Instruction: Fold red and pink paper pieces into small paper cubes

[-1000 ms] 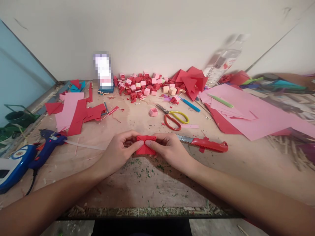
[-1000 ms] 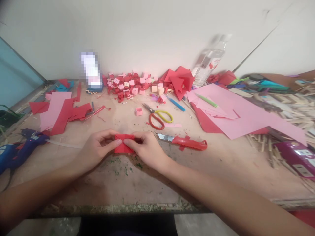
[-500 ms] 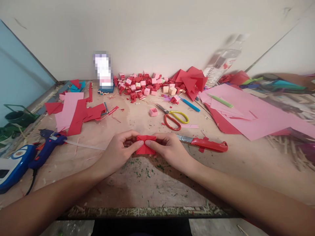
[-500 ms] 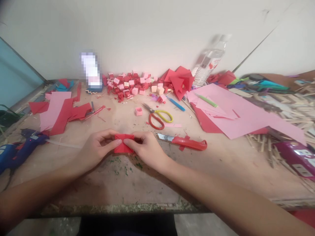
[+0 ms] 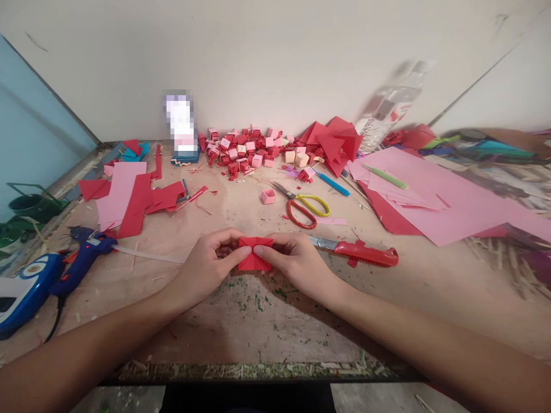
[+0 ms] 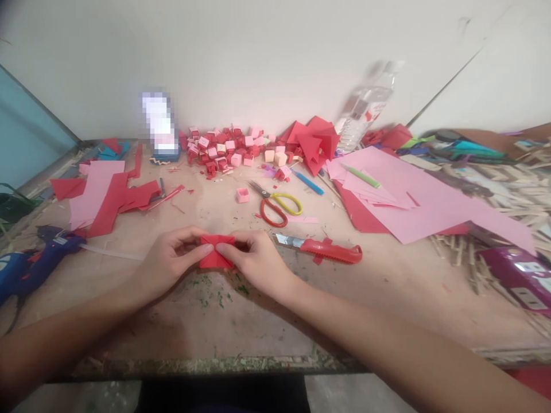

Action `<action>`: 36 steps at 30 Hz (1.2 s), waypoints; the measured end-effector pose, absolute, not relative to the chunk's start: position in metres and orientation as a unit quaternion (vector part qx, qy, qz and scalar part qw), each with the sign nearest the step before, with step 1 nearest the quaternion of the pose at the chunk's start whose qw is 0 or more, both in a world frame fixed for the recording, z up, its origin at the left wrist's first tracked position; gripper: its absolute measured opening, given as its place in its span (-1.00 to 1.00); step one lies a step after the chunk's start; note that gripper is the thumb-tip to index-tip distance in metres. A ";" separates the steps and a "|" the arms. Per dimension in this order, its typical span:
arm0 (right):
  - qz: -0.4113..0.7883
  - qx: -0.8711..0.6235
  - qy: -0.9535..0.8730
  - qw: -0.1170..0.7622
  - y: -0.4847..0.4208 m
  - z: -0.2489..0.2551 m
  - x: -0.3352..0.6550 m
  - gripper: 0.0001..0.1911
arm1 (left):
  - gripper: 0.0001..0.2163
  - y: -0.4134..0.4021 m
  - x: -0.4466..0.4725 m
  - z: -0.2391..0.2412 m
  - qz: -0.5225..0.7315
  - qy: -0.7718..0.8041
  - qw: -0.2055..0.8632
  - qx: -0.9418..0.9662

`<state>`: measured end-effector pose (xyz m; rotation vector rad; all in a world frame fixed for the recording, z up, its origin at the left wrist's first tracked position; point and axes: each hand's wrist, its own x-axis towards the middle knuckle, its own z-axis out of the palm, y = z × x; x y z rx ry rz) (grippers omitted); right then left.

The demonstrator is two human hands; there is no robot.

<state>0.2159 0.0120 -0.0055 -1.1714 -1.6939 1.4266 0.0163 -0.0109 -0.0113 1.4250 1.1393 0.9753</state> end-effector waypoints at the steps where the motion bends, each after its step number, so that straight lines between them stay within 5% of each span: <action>1: 0.540 -0.445 -0.643 0.313 0.012 -0.006 0.216 -0.74 | -0.89 -0.011 0.016 -0.011 0.405 0.473 0.512 0.592; 36: 0.541 -0.449 -0.641 0.310 0.010 -0.004 0.216 -0.75 | -0.86 -0.012 0.016 -0.009 0.397 0.484 0.506 0.594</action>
